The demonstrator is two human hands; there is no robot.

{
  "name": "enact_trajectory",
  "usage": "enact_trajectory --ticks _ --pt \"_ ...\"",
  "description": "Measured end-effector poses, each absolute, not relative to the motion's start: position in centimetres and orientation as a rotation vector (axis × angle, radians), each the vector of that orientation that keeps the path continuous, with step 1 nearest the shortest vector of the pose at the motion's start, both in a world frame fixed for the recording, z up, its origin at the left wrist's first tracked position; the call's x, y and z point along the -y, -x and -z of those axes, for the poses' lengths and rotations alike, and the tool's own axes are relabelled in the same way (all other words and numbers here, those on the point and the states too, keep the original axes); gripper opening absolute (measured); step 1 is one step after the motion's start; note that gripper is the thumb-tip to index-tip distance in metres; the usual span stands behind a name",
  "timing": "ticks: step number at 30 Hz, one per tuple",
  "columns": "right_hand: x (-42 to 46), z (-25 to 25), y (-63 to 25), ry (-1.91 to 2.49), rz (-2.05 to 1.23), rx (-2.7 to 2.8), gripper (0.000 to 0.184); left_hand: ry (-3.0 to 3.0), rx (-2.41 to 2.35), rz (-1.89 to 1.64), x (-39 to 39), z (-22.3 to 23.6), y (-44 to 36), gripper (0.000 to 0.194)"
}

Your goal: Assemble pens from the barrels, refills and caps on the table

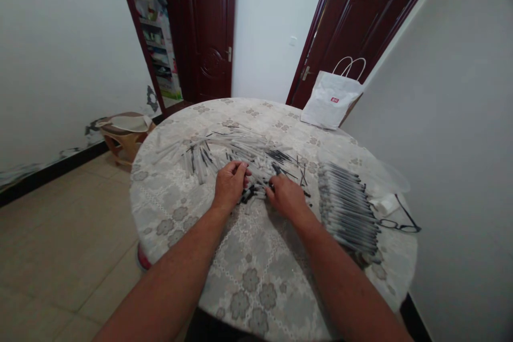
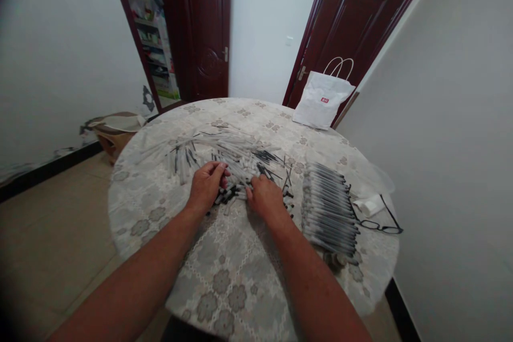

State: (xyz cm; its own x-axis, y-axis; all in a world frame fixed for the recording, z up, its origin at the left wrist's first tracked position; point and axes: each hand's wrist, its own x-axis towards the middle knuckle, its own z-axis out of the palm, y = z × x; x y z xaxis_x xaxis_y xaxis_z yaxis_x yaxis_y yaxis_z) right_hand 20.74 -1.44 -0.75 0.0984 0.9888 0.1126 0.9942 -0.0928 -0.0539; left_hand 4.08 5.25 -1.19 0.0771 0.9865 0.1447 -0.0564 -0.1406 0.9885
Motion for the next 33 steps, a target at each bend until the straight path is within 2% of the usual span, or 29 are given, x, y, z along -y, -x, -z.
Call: enact_trajectory --ticks 11,17,23,29,33 --pt "1.7 1.5 -21.8 2.219 0.068 2.061 0.020 -1.328 -1.010 -1.206 -5.0 1.4 -4.4 0.035" --pt "1.8 1.3 -21.5 1.907 0.135 1.875 0.019 -1.396 -0.970 -1.096 -4.5 0.7 -4.6 0.042" --pt "1.9 0.9 -21.5 1.696 0.067 2.038 0.020 -1.530 -0.960 -0.963 -4.4 0.8 -4.6 0.036" --pt "1.4 0.9 -24.9 2.242 0.347 1.615 0.032 -1.449 -0.983 -1.051 -4.6 0.8 -4.5 0.038" --pt "1.2 2.2 -26.1 2.572 0.237 1.525 0.032 -1.472 -0.999 -1.035 -4.4 0.6 -4.6 0.037"
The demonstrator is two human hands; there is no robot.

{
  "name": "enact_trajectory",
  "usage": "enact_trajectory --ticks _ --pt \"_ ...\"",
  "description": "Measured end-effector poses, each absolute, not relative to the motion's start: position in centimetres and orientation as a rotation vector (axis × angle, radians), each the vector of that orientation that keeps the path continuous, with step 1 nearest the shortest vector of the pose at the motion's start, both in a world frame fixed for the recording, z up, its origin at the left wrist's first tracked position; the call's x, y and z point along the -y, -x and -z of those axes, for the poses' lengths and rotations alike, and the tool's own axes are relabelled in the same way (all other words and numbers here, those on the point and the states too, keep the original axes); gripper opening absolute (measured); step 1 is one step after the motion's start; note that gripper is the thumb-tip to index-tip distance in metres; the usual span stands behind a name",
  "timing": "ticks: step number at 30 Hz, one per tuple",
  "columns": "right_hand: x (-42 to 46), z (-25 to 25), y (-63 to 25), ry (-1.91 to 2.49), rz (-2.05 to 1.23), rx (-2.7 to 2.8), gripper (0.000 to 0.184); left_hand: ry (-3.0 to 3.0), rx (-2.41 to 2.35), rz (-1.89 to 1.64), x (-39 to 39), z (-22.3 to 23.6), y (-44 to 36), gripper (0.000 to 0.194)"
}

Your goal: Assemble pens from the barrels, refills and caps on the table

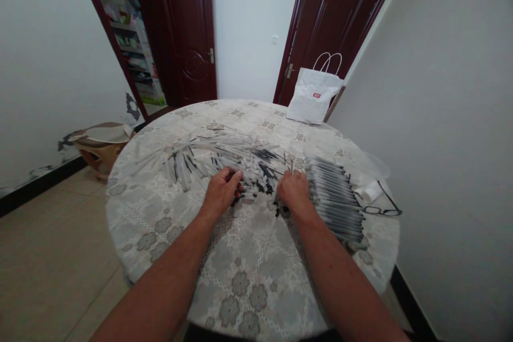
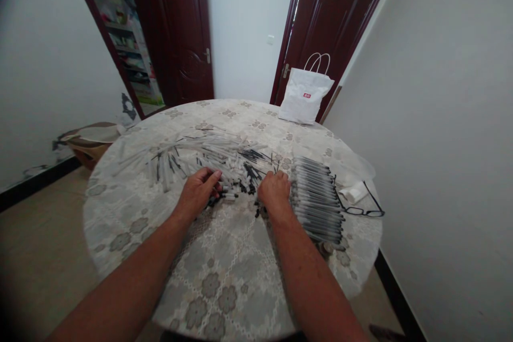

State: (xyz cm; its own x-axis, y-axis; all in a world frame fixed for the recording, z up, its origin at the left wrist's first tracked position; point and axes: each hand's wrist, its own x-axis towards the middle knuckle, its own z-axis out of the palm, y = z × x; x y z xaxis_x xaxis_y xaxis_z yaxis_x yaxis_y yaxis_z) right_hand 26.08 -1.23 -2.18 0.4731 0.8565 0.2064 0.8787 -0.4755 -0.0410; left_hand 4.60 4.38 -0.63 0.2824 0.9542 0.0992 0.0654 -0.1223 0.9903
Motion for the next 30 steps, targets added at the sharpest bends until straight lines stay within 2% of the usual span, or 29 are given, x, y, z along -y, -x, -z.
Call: enact_trajectory --ticks 10,20,23,26,30 --pt "0.9 2.7 -25.9 2.575 0.104 1.691 0.028 -1.518 -1.013 -1.040 -4.6 1.0 -4.5 0.038" --pt "0.7 2.1 -25.1 2.400 0.006 1.776 0.034 -1.427 -0.986 -1.044 -4.7 1.5 -4.6 0.034" --pt "0.7 1.9 -25.2 2.240 0.011 1.719 0.028 -1.240 -0.898 -1.070 -4.8 1.7 -4.9 0.030" --pt "0.9 1.4 -25.1 1.950 0.008 1.688 0.029 -1.064 -0.788 -1.092 -5.1 1.9 -5.0 0.031" --pt "1.5 0.7 -24.0 1.651 -0.155 1.653 0.028 -0.932 -0.695 -1.156 -5.4 1.9 -4.8 0.034"
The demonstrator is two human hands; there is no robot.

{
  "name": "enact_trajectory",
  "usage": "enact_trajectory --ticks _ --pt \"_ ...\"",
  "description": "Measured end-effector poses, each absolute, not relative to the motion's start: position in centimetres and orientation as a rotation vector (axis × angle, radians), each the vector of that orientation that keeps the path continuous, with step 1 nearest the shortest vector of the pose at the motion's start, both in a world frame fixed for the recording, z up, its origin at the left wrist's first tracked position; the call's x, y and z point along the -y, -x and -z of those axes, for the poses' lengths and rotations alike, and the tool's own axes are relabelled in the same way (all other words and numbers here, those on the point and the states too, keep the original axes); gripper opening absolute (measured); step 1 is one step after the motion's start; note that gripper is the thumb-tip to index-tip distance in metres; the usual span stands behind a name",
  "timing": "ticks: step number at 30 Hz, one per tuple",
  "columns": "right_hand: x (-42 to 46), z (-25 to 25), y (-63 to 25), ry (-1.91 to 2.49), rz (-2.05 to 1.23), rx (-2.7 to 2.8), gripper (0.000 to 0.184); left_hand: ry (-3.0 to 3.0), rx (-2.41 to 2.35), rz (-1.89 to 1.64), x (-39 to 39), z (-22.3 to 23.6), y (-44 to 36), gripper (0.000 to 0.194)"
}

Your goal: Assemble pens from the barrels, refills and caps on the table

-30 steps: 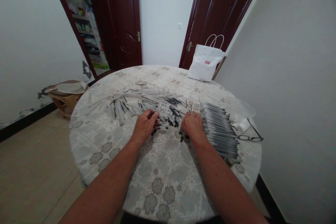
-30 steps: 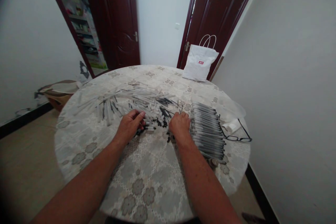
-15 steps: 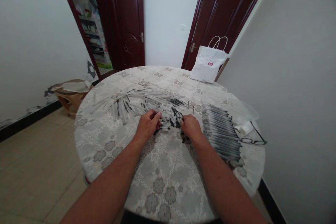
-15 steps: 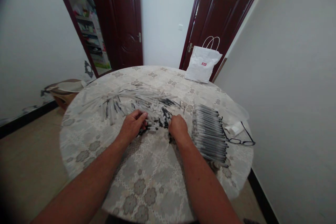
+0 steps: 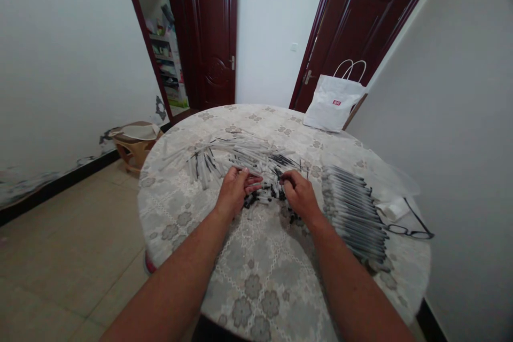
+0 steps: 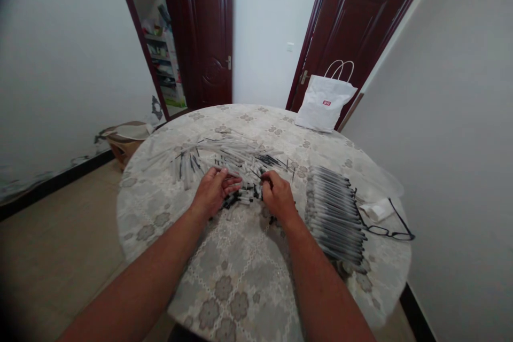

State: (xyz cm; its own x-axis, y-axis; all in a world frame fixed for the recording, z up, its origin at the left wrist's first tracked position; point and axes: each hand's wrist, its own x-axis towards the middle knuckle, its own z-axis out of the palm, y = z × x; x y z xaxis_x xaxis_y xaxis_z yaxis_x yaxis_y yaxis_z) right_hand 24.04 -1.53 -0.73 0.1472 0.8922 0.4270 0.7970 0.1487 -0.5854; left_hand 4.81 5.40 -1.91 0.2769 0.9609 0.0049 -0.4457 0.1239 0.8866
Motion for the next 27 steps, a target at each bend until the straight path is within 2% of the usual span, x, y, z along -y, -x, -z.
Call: enact_trajectory --ticks 6,18,23,27 --pt "1.8 1.0 -23.0 1.509 -0.286 1.632 0.020 -0.854 -0.624 -1.226 -5.6 1.8 -4.5 0.035" --pt "1.8 1.4 -23.1 1.435 -0.268 1.667 0.020 -0.881 -0.644 -1.198 -5.1 1.4 -4.8 0.036" --pt "1.7 1.4 -23.2 1.432 -0.282 1.644 0.020 -0.946 -0.634 -1.083 -4.8 1.6 -4.9 0.037" --pt "1.6 1.4 -22.3 1.388 -0.417 1.419 0.019 -1.007 -0.578 -0.918 -3.9 1.8 -5.5 0.036"
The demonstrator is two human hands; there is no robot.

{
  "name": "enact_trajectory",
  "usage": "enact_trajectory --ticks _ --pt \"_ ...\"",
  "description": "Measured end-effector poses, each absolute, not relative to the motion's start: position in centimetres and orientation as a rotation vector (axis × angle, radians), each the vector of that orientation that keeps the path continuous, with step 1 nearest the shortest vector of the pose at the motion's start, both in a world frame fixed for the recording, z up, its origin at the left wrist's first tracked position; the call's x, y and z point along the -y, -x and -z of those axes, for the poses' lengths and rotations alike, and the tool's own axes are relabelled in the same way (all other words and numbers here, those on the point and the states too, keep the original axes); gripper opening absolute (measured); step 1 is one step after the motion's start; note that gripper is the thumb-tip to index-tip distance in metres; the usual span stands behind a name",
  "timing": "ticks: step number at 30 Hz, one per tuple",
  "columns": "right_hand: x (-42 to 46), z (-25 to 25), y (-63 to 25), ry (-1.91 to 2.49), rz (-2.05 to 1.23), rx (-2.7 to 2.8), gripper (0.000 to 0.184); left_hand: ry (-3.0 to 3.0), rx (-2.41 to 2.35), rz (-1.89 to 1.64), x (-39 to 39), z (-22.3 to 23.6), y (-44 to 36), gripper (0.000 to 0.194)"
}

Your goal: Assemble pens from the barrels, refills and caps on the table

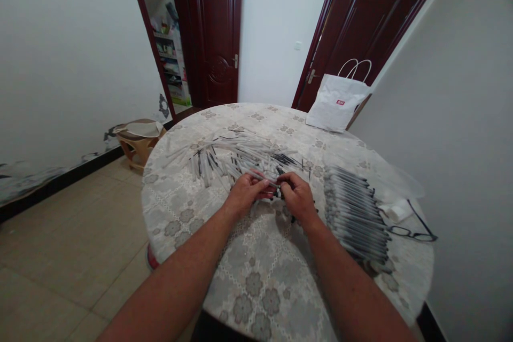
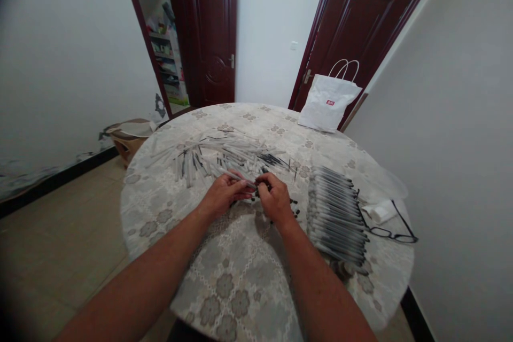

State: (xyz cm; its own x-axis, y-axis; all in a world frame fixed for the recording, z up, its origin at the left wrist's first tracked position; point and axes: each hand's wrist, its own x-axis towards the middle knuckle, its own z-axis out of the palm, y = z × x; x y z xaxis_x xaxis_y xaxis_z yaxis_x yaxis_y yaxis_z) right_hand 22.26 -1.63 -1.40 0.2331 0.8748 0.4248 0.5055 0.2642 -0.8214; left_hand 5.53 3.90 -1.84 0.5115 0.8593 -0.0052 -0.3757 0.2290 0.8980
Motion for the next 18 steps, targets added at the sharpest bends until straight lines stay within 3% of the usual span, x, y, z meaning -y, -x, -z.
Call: enact_trajectory --ticks 6,10,13,18 --pt "1.8 1.3 -19.2 1.050 -0.881 1.020 0.036 -1.099 -0.506 -0.762 -2.6 2.1 -6.3 0.031" --pt "1.3 1.2 -19.4 0.908 -0.961 0.881 0.046 -0.955 -0.463 -0.794 -2.9 1.9 -6.0 0.033" --pt "1.0 1.0 -21.4 1.125 -0.758 1.075 0.036 -0.743 -0.424 -0.918 -3.9 1.5 -5.3 0.033" --pt "1.2 1.1 -24.9 1.670 -0.207 1.748 0.018 -0.510 -0.423 -1.108 -5.4 1.0 -4.3 0.016"
